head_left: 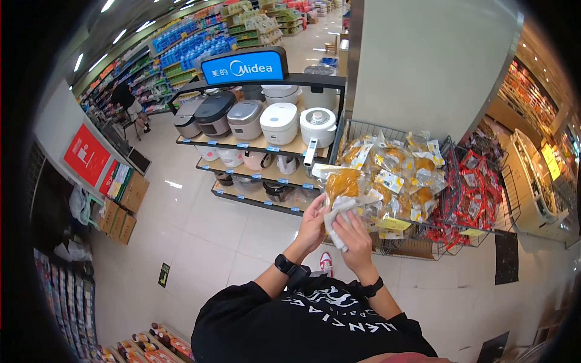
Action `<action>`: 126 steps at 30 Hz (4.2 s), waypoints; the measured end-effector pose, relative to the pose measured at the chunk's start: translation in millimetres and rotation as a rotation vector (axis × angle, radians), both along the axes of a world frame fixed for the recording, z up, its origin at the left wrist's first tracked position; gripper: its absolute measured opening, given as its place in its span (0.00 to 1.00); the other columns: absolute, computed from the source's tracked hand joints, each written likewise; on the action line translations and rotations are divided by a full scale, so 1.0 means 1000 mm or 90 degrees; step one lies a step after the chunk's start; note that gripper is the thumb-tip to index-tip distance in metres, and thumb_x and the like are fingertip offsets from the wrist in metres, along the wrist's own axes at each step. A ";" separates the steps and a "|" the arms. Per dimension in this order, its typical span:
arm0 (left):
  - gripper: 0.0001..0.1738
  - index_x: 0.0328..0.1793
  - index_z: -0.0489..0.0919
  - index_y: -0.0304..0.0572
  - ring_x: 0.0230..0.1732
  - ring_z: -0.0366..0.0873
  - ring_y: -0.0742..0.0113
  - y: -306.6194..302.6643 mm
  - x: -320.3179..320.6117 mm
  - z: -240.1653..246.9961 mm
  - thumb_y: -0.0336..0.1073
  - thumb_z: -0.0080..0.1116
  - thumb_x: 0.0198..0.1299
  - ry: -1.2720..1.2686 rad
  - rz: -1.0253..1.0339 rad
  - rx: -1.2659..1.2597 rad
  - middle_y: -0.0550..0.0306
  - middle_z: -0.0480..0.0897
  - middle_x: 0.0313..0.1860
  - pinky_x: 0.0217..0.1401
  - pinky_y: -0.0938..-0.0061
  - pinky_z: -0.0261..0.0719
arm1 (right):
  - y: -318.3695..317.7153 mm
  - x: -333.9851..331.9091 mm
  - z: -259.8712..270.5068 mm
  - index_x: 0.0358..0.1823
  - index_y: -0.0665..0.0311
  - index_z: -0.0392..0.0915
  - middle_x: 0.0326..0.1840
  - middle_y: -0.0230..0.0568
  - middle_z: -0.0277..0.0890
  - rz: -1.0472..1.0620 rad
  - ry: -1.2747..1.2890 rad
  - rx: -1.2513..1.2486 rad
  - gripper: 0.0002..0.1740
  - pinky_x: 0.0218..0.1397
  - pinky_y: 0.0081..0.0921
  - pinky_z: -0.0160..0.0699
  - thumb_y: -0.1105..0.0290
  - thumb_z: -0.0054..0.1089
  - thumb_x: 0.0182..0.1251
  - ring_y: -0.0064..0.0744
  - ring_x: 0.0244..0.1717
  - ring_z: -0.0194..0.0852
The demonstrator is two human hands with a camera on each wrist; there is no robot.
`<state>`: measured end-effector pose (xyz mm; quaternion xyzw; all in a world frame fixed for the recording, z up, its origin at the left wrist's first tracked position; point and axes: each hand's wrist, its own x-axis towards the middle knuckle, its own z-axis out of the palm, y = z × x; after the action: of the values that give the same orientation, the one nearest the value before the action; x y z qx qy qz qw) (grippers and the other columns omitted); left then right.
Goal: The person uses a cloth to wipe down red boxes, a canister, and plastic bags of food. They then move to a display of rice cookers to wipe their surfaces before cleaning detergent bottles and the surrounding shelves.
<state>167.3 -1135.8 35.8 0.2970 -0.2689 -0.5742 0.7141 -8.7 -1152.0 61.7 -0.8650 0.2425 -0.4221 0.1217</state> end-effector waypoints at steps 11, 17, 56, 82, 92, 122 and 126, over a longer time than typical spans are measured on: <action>0.31 0.87 0.58 0.42 0.70 0.83 0.57 0.007 0.015 0.020 0.33 0.52 0.83 0.180 0.024 -0.056 0.48 0.79 0.74 0.71 0.63 0.85 | -0.017 0.013 -0.005 0.64 0.63 0.87 0.71 0.49 0.82 -0.022 -0.036 -0.023 0.24 0.82 0.55 0.67 0.79 0.64 0.65 0.61 0.79 0.72; 0.35 0.90 0.56 0.45 0.69 0.83 0.63 0.004 0.006 0.005 0.33 0.54 0.82 0.083 -0.015 -0.019 0.54 0.80 0.74 0.72 0.67 0.83 | -0.037 0.032 -0.008 0.69 0.65 0.83 0.76 0.55 0.77 -0.081 -0.193 0.129 0.28 0.85 0.53 0.63 0.83 0.56 0.67 0.61 0.83 0.66; 0.25 0.82 0.70 0.33 0.68 0.79 0.71 -0.035 0.021 -0.006 0.31 0.50 0.83 -0.222 0.049 -0.003 0.53 0.81 0.70 0.72 0.73 0.77 | -0.108 0.059 0.025 0.66 0.60 0.85 0.75 0.47 0.80 0.091 -0.011 -0.064 0.23 0.87 0.54 0.58 0.72 0.66 0.69 0.56 0.83 0.68; 0.34 0.90 0.58 0.34 0.72 0.78 0.69 -0.029 0.040 -0.010 0.29 0.52 0.82 -0.139 0.130 -0.045 0.51 0.81 0.73 0.76 0.71 0.74 | -0.090 0.056 -0.013 0.66 0.66 0.83 0.71 0.54 0.81 0.143 -0.013 0.042 0.26 0.82 0.53 0.68 0.83 0.56 0.66 0.61 0.75 0.76; 0.32 0.89 0.58 0.35 0.65 0.82 0.67 -0.010 0.039 0.012 0.32 0.50 0.84 -0.019 -0.084 -0.029 0.51 0.82 0.69 0.72 0.69 0.80 | -0.119 0.015 -0.060 0.80 0.64 0.66 0.72 0.44 0.78 0.009 -0.610 0.894 0.28 0.74 0.45 0.79 0.72 0.57 0.81 0.43 0.70 0.80; 0.40 0.88 0.61 0.37 0.78 0.71 0.65 -0.004 0.020 -0.043 0.61 0.40 0.85 -0.164 -0.096 0.116 0.54 0.74 0.78 0.81 0.66 0.68 | -0.042 0.047 -0.018 0.62 0.67 0.87 0.68 0.54 0.85 0.016 -0.056 0.051 0.21 0.80 0.51 0.70 0.76 0.64 0.69 0.64 0.77 0.74; 0.40 0.79 0.72 0.29 0.69 0.75 0.68 0.005 0.009 -0.041 0.62 0.35 0.87 -0.159 -0.186 0.041 0.56 0.80 0.71 0.76 0.70 0.70 | -0.061 0.045 -0.016 0.65 0.68 0.85 0.66 0.55 0.86 -0.099 -0.146 0.021 0.23 0.77 0.52 0.73 0.80 0.62 0.68 0.62 0.72 0.80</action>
<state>176.8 -1130.9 -5.5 0.3465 -0.3773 -0.6387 0.5741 36.3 -1213.4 45.9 -0.7875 0.3004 -0.5223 0.1296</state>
